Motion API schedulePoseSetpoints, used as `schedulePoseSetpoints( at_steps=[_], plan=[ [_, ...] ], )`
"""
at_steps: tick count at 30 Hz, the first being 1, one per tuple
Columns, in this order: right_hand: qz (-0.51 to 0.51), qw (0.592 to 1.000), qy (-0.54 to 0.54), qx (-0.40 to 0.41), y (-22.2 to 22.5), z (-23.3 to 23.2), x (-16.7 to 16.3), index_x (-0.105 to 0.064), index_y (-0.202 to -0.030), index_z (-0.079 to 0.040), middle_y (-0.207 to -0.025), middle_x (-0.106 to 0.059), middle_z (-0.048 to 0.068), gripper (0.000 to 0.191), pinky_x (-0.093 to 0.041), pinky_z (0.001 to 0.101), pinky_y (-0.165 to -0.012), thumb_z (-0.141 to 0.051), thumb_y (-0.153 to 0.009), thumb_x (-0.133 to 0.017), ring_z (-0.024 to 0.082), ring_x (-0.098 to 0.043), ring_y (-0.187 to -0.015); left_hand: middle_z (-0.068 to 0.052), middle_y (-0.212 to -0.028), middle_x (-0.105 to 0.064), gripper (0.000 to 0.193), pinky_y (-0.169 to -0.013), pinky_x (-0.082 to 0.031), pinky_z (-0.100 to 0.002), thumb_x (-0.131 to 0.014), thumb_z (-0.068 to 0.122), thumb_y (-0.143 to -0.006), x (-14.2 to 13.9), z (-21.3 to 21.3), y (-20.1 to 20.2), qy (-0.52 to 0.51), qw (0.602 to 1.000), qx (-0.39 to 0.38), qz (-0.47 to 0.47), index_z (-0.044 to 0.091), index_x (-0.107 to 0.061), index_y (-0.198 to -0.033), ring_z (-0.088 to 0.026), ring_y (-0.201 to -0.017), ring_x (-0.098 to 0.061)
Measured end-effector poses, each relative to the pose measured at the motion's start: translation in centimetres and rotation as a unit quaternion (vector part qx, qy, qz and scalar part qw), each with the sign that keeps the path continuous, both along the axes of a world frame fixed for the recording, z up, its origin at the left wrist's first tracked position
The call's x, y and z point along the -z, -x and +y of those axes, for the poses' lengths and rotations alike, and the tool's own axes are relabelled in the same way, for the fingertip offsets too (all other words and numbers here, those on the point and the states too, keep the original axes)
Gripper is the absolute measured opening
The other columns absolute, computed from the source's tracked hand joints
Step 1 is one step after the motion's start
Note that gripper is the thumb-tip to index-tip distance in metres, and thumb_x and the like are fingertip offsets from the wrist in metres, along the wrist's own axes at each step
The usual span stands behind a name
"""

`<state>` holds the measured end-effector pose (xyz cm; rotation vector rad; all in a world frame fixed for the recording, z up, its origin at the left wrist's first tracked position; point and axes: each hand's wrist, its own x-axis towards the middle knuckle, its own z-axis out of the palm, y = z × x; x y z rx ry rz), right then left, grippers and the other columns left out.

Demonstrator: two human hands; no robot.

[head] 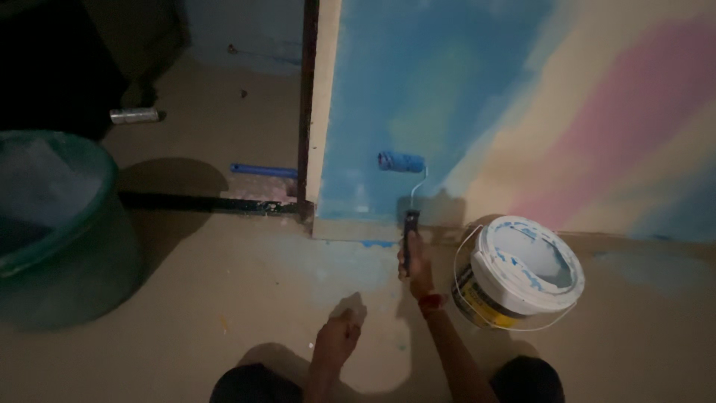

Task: The person paints a wall using a paint roller and a bucket of blue paint. They repeatedly roll the roller on the wall in vertical strokes, occasionally dipping it into the bucket to reload paint.

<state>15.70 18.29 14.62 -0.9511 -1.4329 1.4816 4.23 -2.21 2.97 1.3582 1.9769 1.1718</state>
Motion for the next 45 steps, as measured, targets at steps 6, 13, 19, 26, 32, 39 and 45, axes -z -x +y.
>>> schedulePoseSetpoints(
  at_steps=[6, 13, 19, 26, 32, 39, 45],
  plan=[
    [0.018, 0.997, -0.078, 0.009, 1.3, 1.7, -4.7, -0.057, -0.095, -0.012, -0.062, -0.053, 0.0, 0.05, -0.039, 0.0284, -0.035, -0.061, -0.103, -0.048, 0.011, -0.047, -0.041, -0.019, -0.069, -0.068, 0.045, -0.059, -0.055, -0.043, -0.065, 0.024, -0.093, -0.8, -0.4, 0.3, 0.04, 0.999, 0.011, -0.007, -0.001, -0.058, -0.129, -0.032, -0.061, -0.069],
    [0.025, 0.99, -0.135, 0.023, 2.6, 3.4, -16.4, -0.052, -0.095, -0.013, -0.059, -0.049, -0.002, 0.047, -0.036, 0.0305, -0.031, -0.058, -0.104, -0.044, 0.012, -0.043, -0.038, -0.018, -0.072, -0.069, 0.04, -0.06, -0.055, -0.042, -0.065, 0.022, -0.092, 1.6, -0.2, 0.2, 0.033, 0.999, 0.002, 0.017, -0.001, -0.062, -0.124, -0.03, -0.061, -0.07],
    [-0.008, 0.995, -0.077, 0.054, 2.2, 3.2, -18.9, -0.055, -0.097, -0.014, -0.057, -0.045, -0.002, 0.044, -0.032, 0.0293, -0.032, -0.056, -0.103, -0.042, 0.011, -0.04, -0.038, -0.02, -0.076, -0.072, 0.042, -0.062, -0.055, -0.042, -0.064, 0.024, -0.095, 0.9, 0.0, 0.5, 0.055, 0.997, -0.003, 0.056, -0.001, -0.062, -0.129, -0.03, -0.065, -0.069],
    [-0.036, 0.993, -0.111, -0.008, 1.1, 5.5, -10.7, -0.063, -0.11, -0.01, -0.058, -0.062, 0.003, 0.053, -0.049, 0.0332, -0.035, -0.056, -0.104, -0.038, 0.015, -0.058, -0.041, -0.019, -0.081, -0.073, 0.045, -0.066, -0.058, -0.04, -0.062, 0.022, -0.095, -1.3, -1.2, 0.5, 0.117, 0.993, -0.013, 0.004, 0.0, -0.057, -0.135, -0.028, -0.068, -0.073],
    [-0.15, 0.985, -0.046, 0.067, -1.0, 3.3, -1.4, -0.066, -0.108, -0.004, -0.057, -0.049, 0.001, 0.054, -0.032, 0.0303, -0.034, -0.054, -0.107, -0.046, 0.013, -0.042, -0.039, -0.025, -0.086, -0.073, 0.043, -0.069, -0.057, -0.045, -0.069, 0.023, -0.091, 1.0, -0.4, 0.2, -0.041, 0.995, -0.037, 0.078, 0.002, -0.065, -0.127, -0.039, -0.077, -0.071],
    [-0.074, 0.996, 0.008, 0.053, -0.3, 1.0, 3.5, -0.057, -0.089, -0.009, -0.058, -0.049, -0.001, 0.052, -0.033, 0.0296, -0.034, -0.059, -0.102, -0.055, 0.012, -0.043, -0.04, -0.022, -0.081, -0.071, 0.039, -0.068, -0.057, -0.045, -0.064, 0.023, -0.092, 0.7, 0.2, 0.3, 0.042, 0.999, 0.002, 0.009, 0.0, -0.061, -0.123, -0.036, -0.072, -0.072],
    [-0.111, 0.993, 0.003, 0.048, -1.3, -1.8, -3.9, -0.062, -0.103, -0.027, -0.054, -0.052, 0.001, 0.032, -0.033, 0.0296, -0.032, -0.057, -0.095, -0.052, 0.013, -0.044, -0.037, -0.023, -0.078, -0.071, 0.044, -0.066, -0.057, -0.046, -0.065, 0.021, -0.091, -1.2, -0.1, 0.1, 0.021, 1.0, 0.005, 0.017, -0.002, -0.059, -0.128, -0.037, -0.07, -0.071]
  ],
)
